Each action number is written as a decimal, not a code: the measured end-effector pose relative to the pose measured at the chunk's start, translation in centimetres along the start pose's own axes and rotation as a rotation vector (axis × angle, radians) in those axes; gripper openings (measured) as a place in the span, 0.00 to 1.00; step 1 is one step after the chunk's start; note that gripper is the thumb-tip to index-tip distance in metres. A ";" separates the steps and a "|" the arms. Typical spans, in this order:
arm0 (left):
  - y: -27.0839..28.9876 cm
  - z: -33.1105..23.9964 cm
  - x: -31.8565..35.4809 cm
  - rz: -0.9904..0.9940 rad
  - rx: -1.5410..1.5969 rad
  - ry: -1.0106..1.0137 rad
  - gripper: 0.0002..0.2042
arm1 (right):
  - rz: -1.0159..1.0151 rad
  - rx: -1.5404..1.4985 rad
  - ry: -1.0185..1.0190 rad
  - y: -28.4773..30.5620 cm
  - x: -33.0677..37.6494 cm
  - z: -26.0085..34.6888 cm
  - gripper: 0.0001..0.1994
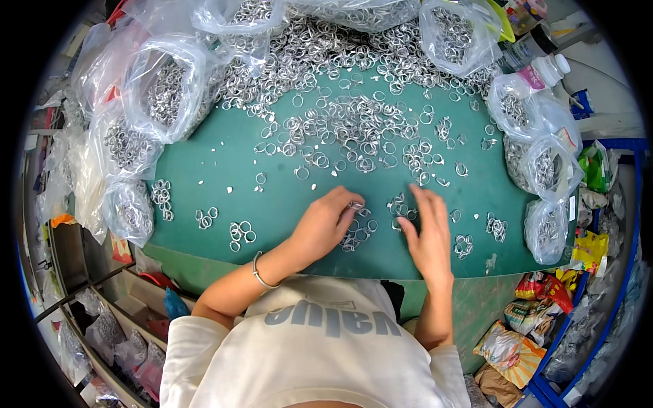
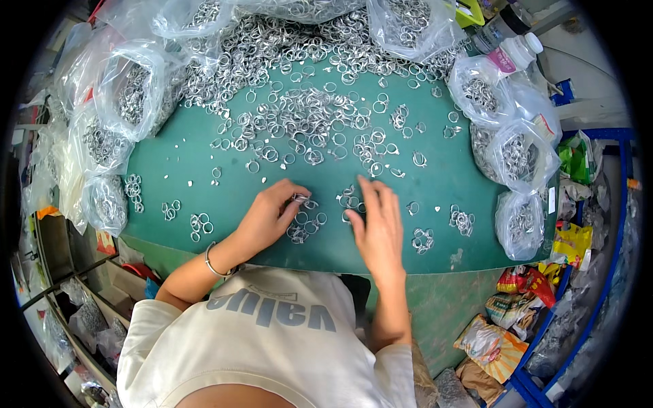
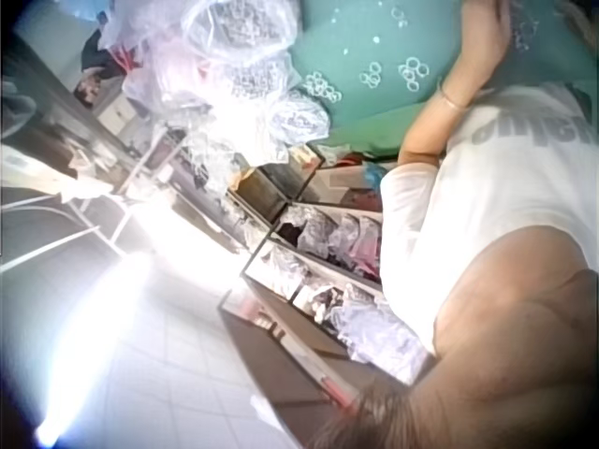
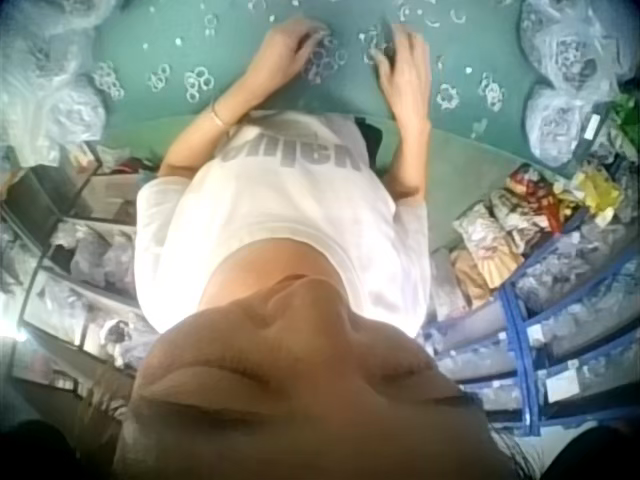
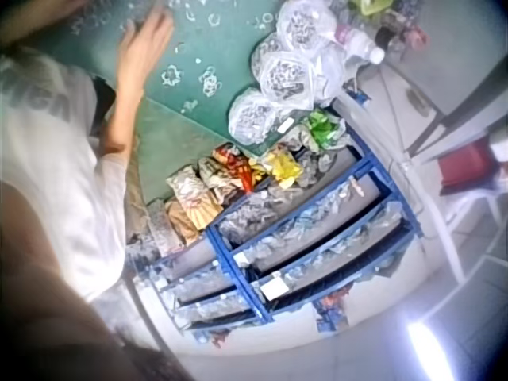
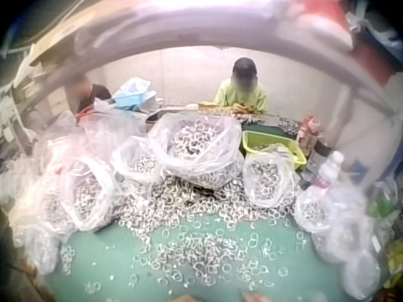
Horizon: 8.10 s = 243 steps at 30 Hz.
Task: The person sorts small metal rings on a table by hand, then walks to a storage shelf to move bags of rings before returning to the table to continue sorting.
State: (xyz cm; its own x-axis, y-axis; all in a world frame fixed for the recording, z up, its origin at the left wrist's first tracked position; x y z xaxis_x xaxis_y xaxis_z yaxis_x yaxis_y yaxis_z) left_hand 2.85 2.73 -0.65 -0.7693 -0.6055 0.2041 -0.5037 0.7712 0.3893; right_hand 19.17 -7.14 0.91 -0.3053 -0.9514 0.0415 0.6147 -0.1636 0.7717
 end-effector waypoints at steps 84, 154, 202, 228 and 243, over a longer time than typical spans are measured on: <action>-1.5 -2.1 0.8 0.090 -0.400 -0.405 0.21 | -0.150 -0.393 -0.163 0.9 0.8 -4.2 0.14; 0.0 -4.8 -10.1 0.125 -0.454 -0.491 0.21 | -0.301 0.213 -0.160 3.8 -4.7 -6.8 0.17; -0.5 -1.4 -12.1 0.329 0.660 0.128 0.12 | -0.137 -0.035 -0.062 4.9 -7.6 -8.3 0.07; -2.1 -1.8 -7.6 0.263 -0.009 -0.181 0.18 | 0.157 0.029 0.039 3.1 -3.2 -3.1 0.16; -0.9 -2.6 -5.9 0.033 -0.159 -0.277 0.19 | 0.183 -0.257 -0.027 2.8 -2.2 -3.6 0.13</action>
State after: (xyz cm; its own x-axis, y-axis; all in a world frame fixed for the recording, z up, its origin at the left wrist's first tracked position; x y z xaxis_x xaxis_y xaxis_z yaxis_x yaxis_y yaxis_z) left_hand 8.84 5.09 0.15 -0.8732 -0.4867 -0.0251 -0.4256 0.7363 0.5261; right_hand 24.16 -6.39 0.72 -0.1896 -0.9643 0.1847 0.8236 -0.0538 0.5646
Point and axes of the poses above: each hand's wrist, its own x-axis away from the middle knuckle, its own y-axis out of the back of the hand, z = x × y, the point moved 4 cm from there along -x, towards the middle knuckle, and after that the axes turned 6 degrees about z, right-handed, at the moved point
